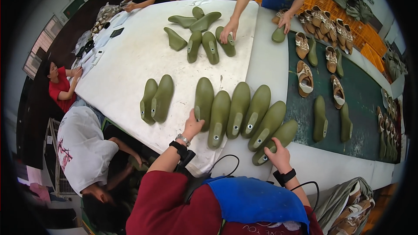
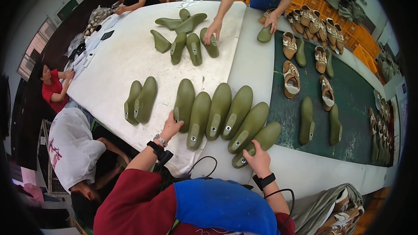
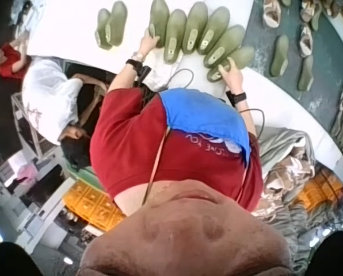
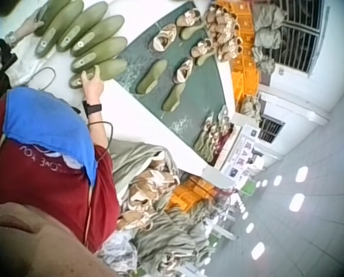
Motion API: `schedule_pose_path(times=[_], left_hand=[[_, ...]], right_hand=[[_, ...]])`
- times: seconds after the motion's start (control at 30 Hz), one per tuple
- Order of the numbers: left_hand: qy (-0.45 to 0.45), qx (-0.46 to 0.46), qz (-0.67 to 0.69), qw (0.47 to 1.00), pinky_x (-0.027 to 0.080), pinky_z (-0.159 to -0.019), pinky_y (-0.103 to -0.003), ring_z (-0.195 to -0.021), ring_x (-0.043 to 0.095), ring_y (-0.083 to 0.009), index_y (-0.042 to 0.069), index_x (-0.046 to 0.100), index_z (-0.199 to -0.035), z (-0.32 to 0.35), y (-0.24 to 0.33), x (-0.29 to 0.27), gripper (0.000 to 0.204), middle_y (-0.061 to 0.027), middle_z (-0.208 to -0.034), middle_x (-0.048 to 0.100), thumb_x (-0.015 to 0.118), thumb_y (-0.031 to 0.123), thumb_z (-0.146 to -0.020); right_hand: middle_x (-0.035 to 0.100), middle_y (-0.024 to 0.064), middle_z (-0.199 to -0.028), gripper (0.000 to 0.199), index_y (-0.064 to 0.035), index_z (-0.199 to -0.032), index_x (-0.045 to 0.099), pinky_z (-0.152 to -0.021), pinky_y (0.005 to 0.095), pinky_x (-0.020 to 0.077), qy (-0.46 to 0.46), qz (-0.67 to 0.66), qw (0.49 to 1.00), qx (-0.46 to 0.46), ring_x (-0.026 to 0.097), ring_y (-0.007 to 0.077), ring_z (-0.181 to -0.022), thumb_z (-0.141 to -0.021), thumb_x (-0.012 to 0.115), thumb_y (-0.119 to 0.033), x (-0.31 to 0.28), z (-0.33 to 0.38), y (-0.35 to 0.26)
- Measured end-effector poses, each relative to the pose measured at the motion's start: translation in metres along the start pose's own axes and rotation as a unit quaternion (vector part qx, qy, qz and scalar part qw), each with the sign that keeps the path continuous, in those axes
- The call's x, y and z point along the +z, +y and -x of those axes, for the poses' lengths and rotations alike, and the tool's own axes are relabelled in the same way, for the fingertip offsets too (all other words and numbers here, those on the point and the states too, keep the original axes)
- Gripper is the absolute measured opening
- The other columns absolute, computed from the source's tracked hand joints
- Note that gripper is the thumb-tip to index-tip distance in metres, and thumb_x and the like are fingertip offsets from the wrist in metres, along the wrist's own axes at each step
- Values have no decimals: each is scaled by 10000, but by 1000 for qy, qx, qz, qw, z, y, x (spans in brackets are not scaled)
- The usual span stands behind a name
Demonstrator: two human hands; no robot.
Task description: Organize shoe lasts on a table and sort finished shoe uppers from a large bag onto a conveyor belt line.
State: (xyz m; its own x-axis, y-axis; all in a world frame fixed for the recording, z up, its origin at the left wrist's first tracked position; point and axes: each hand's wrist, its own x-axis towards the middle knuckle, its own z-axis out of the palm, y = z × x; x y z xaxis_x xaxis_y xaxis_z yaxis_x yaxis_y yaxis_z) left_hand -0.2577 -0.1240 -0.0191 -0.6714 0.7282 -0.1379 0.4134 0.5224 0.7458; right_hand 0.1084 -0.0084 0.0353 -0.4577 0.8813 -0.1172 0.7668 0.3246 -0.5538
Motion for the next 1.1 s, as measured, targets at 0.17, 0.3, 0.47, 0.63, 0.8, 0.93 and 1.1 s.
schedule_pose_path(times=[0.17,0.3,0.47,0.63,0.8,0.93,1.1], left_hand=[[102,82,-173,976,401,-937,-456,-1111,503,-380,41,412,-1316,-40,-40,-80,754,-226,-1231,513,708,430,-743],[229,-192,-302,905,375,-1001,-402,-1212,418,-387,46,467,-1279,-56,-10,-163,806,-247,-1363,362,693,514,-663],[81,-180,-216,956,461,-894,-388,-1080,520,-373,54,617,-1125,-71,-61,-166,697,-258,-1230,450,682,533,-623],[128,-104,-222,961,483,-835,-409,-965,551,-376,15,688,-906,-57,-41,-144,547,-266,-1053,538,675,485,-627],[93,-43,-267,958,479,-841,-420,-993,534,-416,-3,676,-909,-7,11,-68,506,-330,-1040,535,682,435,-656],[124,-37,-201,971,401,-951,-430,-1113,440,-465,-16,656,-954,33,6,-45,503,-381,-1165,451,693,403,-679],[195,71,-266,941,265,-1037,-523,-1223,286,-515,13,407,-1309,38,17,-24,736,-371,-1302,324,708,321,-712]], right_hand=[[667,173,-808,523,-145,-1185,536,-670,427,507,-13,-1,1000,16,640,360,-749,-739,642,-395,-6,4,-10],[667,173,-808,522,-146,-1184,537,-675,424,507,6,3,999,39,640,360,-752,-738,643,-394,-9,5,0],[664,179,-800,515,-140,-1170,544,-664,422,510,8,7,1000,28,641,359,-741,-732,652,-388,-7,4,0],[664,175,-791,521,-133,-1160,550,-651,419,511,0,17,1000,8,641,358,-731,-727,655,-403,-10,5,-2],[653,173,-735,523,-135,-1157,561,-648,428,511,19,-4,1000,20,639,352,-714,-724,643,-416,-9,5,-1],[657,158,-739,520,-142,-1158,560,-652,427,508,9,5,999,35,639,336,-717,-730,623,-430,-16,9,-9],[661,143,-756,518,-179,-1192,539,-661,416,508,-18,3,998,61,644,326,-736,-735,600,-415,-24,11,12]])
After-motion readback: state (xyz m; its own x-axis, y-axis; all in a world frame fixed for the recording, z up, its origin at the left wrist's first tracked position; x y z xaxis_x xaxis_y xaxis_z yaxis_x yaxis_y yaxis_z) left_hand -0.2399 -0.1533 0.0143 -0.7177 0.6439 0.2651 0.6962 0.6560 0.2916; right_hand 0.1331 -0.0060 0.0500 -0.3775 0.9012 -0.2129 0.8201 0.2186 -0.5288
